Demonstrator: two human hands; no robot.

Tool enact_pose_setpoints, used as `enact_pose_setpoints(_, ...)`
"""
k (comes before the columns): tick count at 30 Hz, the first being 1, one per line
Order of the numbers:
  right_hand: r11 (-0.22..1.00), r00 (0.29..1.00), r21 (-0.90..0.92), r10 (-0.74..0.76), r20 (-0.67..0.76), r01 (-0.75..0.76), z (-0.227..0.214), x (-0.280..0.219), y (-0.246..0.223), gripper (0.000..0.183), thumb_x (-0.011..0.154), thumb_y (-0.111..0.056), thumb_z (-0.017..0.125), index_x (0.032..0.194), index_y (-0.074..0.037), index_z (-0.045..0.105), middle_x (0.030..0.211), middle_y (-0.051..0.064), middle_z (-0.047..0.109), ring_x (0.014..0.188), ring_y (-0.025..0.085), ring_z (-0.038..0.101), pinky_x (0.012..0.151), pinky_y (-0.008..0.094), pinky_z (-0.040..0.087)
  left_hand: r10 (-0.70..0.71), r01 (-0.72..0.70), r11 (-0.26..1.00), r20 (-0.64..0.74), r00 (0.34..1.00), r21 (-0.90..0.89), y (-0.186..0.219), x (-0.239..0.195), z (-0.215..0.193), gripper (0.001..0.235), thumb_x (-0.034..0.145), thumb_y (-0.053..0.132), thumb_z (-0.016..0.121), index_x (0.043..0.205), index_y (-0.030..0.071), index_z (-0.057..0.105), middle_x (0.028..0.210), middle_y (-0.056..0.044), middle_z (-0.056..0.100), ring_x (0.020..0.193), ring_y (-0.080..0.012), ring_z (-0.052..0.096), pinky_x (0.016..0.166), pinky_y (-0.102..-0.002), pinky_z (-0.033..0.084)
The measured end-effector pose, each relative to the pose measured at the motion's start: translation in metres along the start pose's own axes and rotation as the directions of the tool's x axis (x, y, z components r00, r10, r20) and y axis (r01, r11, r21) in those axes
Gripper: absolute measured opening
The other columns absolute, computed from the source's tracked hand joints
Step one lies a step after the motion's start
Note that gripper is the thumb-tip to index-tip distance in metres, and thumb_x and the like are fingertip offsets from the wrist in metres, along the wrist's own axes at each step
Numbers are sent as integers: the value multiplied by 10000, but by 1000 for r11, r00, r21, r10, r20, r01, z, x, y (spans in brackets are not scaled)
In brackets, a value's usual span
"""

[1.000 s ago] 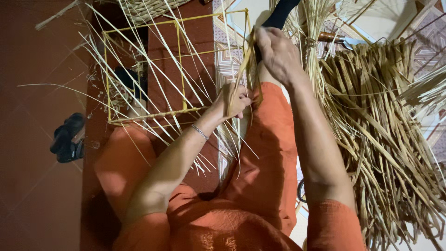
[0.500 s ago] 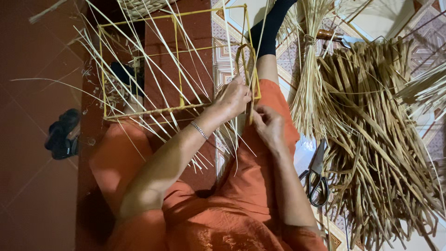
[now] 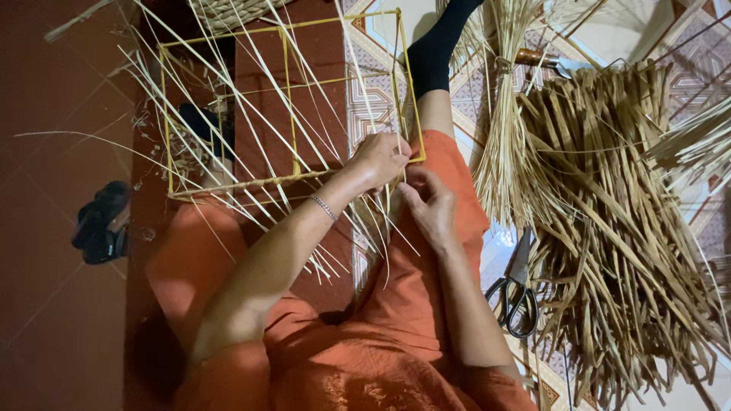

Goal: The person weaves dried palm leaves into a rectangular basket frame, threading strands through the structure and trimming excess with scissors. They adjust the frame and continue weaving while seated on the floor.

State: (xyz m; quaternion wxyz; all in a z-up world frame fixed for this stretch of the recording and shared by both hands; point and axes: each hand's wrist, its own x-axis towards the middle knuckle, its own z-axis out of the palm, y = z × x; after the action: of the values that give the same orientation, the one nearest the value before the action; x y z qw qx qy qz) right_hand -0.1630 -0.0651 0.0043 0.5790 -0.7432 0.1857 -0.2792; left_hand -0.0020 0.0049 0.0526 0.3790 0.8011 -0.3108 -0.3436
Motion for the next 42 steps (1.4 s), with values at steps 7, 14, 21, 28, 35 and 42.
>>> enact_pose_setpoints(7,972,985,-174,139,-99,-155,14,-18,12,130,951,-138,766,1008,-23,746,825,67,706,702,114,611,657,257,497,-92,93,996,78,993,-16,11,-2,-6,240,930,94,617,1153,38,686,679,-77,695,411,-130,587,351,-306,490)
enact_pose_setpoints(14,767,949,563,288,127,-308,-10,-10,37,182,994,-183,655,885,-40,679,786,-1,650,714,91,584,699,251,488,14,-19,994,-46,999,-106,7,-15,3,193,962,81,588,1139,16,628,856,-65,699,440,-107,621,349,-249,516)
enact_pose_setpoints(21,745,828,365,524,197,-558,-41,-12,30,357,1083,-275,604,779,-96,548,660,-17,412,557,108,339,505,246,265,15,-14,936,-1,1000,-353,13,-23,2,236,950,51,503,1165,52,599,911,-105,737,429,-159,631,348,-310,505)
enact_pose_setpoints(28,584,882,679,417,220,-445,-63,-11,-20,441,946,-442,670,667,-135,524,694,36,581,727,223,613,725,379,520,213,-200,943,19,977,-266,6,-35,-10,304,910,-31,545,1206,29,513,861,-101,727,485,-144,698,464,-288,587)
enact_pose_setpoints(35,465,992,880,115,46,-95,-122,7,-77,413,1167,-336,658,852,-69,650,892,85,688,879,173,645,878,303,481,232,-245,959,-100,967,-144,-13,-24,17,257,949,-5,621,1133,72,459,762,-104,666,462,-165,646,410,-322,538)
enact_pose_setpoints(42,693,996,721,53,-76,18,-94,96,-88,401,1079,-460,658,943,-83,671,1153,166,740,1101,310,701,1000,466,527,410,-428,904,-236,881,-28,-28,-13,33,297,954,39,666,1143,96,444,722,-117,629,563,-263,680,473,-407,545)
